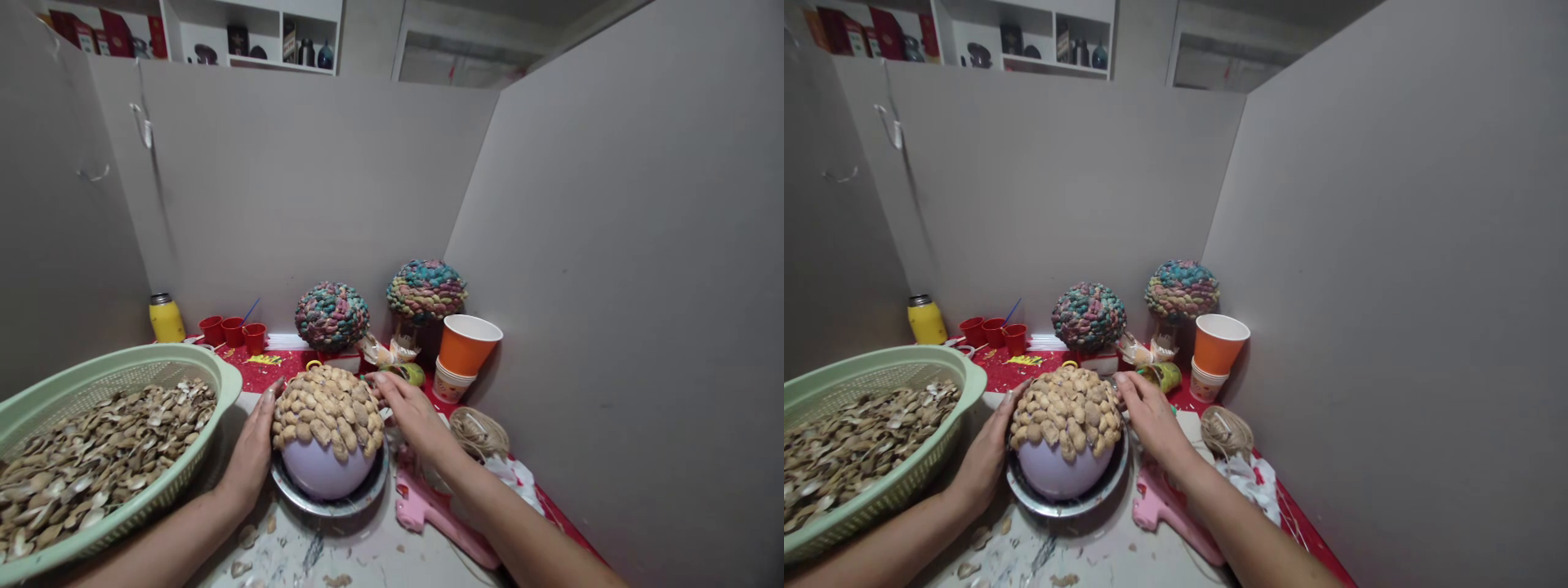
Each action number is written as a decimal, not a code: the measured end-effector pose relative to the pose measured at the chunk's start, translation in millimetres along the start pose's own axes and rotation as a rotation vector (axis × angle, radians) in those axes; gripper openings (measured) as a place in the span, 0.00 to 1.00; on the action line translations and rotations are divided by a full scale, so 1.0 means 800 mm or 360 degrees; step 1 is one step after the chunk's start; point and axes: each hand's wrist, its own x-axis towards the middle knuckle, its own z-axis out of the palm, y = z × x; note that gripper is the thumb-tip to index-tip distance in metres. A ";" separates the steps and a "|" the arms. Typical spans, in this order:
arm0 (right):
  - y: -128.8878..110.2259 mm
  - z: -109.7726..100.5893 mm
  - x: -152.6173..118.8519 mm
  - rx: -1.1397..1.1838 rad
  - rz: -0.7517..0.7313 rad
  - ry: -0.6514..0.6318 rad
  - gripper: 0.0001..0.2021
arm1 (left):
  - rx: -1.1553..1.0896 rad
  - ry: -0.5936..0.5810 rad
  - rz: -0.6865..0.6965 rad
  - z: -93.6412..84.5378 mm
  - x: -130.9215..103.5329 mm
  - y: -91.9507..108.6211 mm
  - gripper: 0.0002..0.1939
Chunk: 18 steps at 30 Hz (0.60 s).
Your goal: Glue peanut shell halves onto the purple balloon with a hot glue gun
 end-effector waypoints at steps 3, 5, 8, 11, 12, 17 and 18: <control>-0.002 -0.003 0.000 0.0024 -0.0028 0.0012 0.20 | 0.0005 0.0053 0.0020 0.000 0.000 0.002 0.29; -0.005 -0.006 0.000 0.0032 -0.0055 0.0030 0.19 | 0.0010 0.0101 0.0065 0.000 0.000 0.005 0.31; -0.013 -0.013 0.000 -0.0001 -0.0108 0.0077 0.17 | -0.0006 0.0147 0.0195 -0.001 -0.002 0.006 0.31; -0.025 -0.026 -0.003 -0.0090 -0.0151 0.0099 0.17 | -0.0045 0.0146 0.0334 -0.002 -0.007 0.002 0.30; -0.029 -0.032 -0.006 -0.0127 -0.0160 0.0101 0.17 | -0.0051 0.0142 0.0388 -0.003 -0.009 0.000 0.30; -0.049 -0.058 -0.039 -0.0300 -0.0161 0.0149 0.20 | 0.0037 0.0038 0.0955 -0.008 -0.032 -0.002 0.26; -0.052 -0.059 -0.050 -0.0319 -0.0149 0.0152 0.21 | 0.0045 -0.0030 0.1097 -0.009 -0.040 -0.001 0.26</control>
